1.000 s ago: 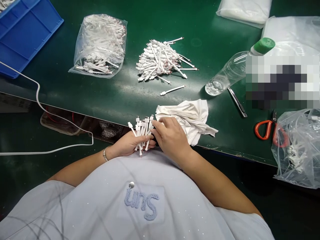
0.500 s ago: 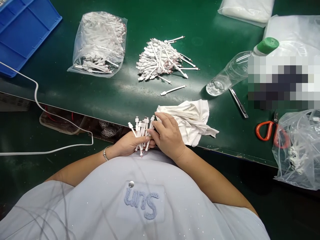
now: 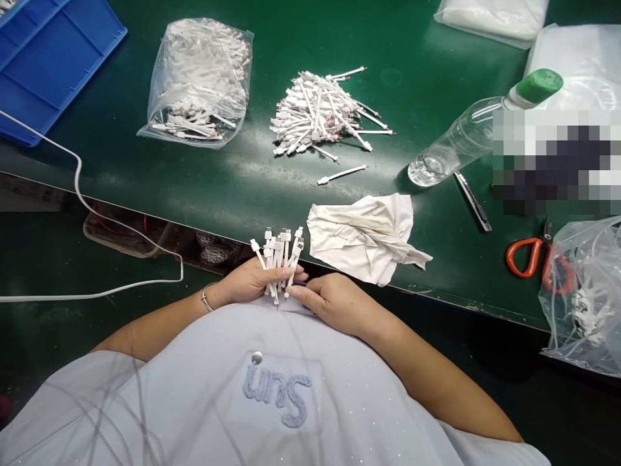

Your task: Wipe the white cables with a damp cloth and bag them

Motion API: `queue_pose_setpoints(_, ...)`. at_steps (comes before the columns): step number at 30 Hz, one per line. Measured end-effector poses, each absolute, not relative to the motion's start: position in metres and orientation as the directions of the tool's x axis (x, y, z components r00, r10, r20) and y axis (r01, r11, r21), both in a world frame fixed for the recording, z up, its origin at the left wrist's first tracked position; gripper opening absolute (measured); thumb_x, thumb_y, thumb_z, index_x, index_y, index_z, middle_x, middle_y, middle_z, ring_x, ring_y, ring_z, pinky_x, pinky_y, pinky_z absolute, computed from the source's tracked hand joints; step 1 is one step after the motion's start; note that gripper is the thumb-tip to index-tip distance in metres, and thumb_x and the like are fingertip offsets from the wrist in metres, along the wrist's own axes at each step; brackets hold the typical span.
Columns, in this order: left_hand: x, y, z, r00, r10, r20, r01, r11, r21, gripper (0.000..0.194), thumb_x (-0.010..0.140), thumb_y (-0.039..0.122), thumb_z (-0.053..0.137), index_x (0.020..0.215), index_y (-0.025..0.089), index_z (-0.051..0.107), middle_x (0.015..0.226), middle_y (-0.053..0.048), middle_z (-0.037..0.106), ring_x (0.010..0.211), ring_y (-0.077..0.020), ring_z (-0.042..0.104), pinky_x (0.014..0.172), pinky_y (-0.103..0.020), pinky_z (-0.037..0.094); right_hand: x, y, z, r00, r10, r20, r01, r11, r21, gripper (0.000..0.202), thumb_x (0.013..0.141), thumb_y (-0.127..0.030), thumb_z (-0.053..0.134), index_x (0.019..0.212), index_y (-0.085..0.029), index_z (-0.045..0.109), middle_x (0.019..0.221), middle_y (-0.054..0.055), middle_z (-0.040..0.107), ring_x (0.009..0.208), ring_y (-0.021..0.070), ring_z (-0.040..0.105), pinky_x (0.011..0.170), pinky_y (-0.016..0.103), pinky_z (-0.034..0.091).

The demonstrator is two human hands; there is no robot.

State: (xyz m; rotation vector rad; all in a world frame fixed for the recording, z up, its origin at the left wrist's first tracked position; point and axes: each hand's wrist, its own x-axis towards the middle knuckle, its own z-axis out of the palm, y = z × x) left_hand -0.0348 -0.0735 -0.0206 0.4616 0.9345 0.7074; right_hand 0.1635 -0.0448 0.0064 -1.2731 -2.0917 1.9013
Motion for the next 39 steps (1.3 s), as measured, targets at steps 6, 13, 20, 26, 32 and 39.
queue_pose_setpoints(6, -0.036, -0.074, -0.026, 0.402, 0.732, -0.55, -0.238, 0.663, 0.71, 0.035, 0.064, 0.042, 0.08, 0.077, 0.011, 0.069, 0.064, -0.001, 0.064, 0.053, -0.0078, 0.053, 0.051, -0.02, 0.039, 0.138, -0.049, -0.028, -0.769, 0.492, -0.408, 0.262, -0.34, -0.903, 0.047, 0.082, -0.057, 0.055, 0.093, -0.015, 0.07, 0.104, 0.007, 0.068, 0.095, 0.0188, 0.061, 0.089, 0.03, 0.045)
queue_pose_setpoints(13, -0.037, -0.07, -0.019, 0.431, 0.759, -0.488, -0.141, 0.591, 0.794, 0.049, 0.068, 0.057, 0.071, 0.09, 0.013, 0.071, 0.082, -0.006, 0.07, 0.076, -0.0146, 0.062, 0.064, -0.021, 0.045, 0.128, -0.049, -0.031, -0.756, 0.464, -0.461, 0.172, -0.54, -0.824, 0.041, 0.071, -0.05, 0.071, 0.093, -0.014, 0.07, 0.093, 0.006, 0.07, 0.091, 0.019, 0.063, 0.091, 0.035, 0.045)
queue_pose_setpoints(20, -0.041, -0.072, -0.017, 0.453, 0.738, -0.501, -0.061, 0.586, 0.808, 0.062, 0.071, 0.069, 0.059, 0.089, 0.011, 0.071, 0.072, -0.005, 0.067, 0.063, -0.0127, 0.056, 0.061, -0.022, 0.044, 0.128, -0.049, -0.036, -0.729, 0.476, -0.492, 0.172, -0.568, -0.805, 0.037, 0.074, -0.052, 0.068, 0.078, -0.014, 0.07, 0.073, 0.001, 0.066, 0.078, 0.015, 0.059, 0.08, 0.03, 0.044)
queue_pose_setpoints(26, -0.043, -0.079, -0.02, 0.417, 0.761, -0.497, -0.168, 0.602, 0.781, 0.051, 0.076, 0.063, 0.06, 0.077, 0.012, 0.066, 0.067, -0.003, 0.065, 0.058, -0.0111, 0.055, 0.055, -0.021, 0.042, 0.129, -0.051, -0.036, -0.691, 0.49, -0.531, 0.105, -0.659, -0.745, 0.036, 0.067, -0.049, 0.074, 0.077, -0.015, 0.069, 0.072, 0.001, 0.066, 0.07, 0.0127, 0.056, 0.073, 0.028, 0.041)
queue_pose_setpoints(32, -0.043, -0.082, -0.015, 0.387, 0.793, -0.47, -0.146, 0.556, 0.818, 0.041, 0.078, 0.052, 0.063, 0.071, 0.012, 0.064, 0.063, -0.002, 0.064, 0.056, -0.0094, 0.054, 0.054, -0.02, 0.04, 0.132, -0.052, -0.038, -0.645, 0.523, -0.558, 0.13, -0.644, -0.754, 0.037, 0.065, -0.049, 0.076, 0.072, -0.014, 0.067, 0.069, 0.001, 0.064, 0.064, 0.0105, 0.049, 0.066, 0.026, 0.035)
queue_pose_setpoints(39, -0.042, -0.081, -0.016, 0.333, 0.812, -0.48, -0.164, 0.551, 0.819, 0.042, 0.082, 0.05, 0.059, 0.078, 0.01, 0.068, 0.068, -0.005, 0.067, 0.063, -0.0137, 0.059, 0.062, -0.024, 0.046, 0.134, -0.05, -0.034, -0.62, 0.547, -0.562, 0.168, -0.607, -0.776, 0.036, 0.066, -0.049, 0.074, 0.072, -0.014, 0.067, 0.07, 0.001, 0.063, 0.063, 0.0103, 0.046, 0.065, 0.027, 0.034)
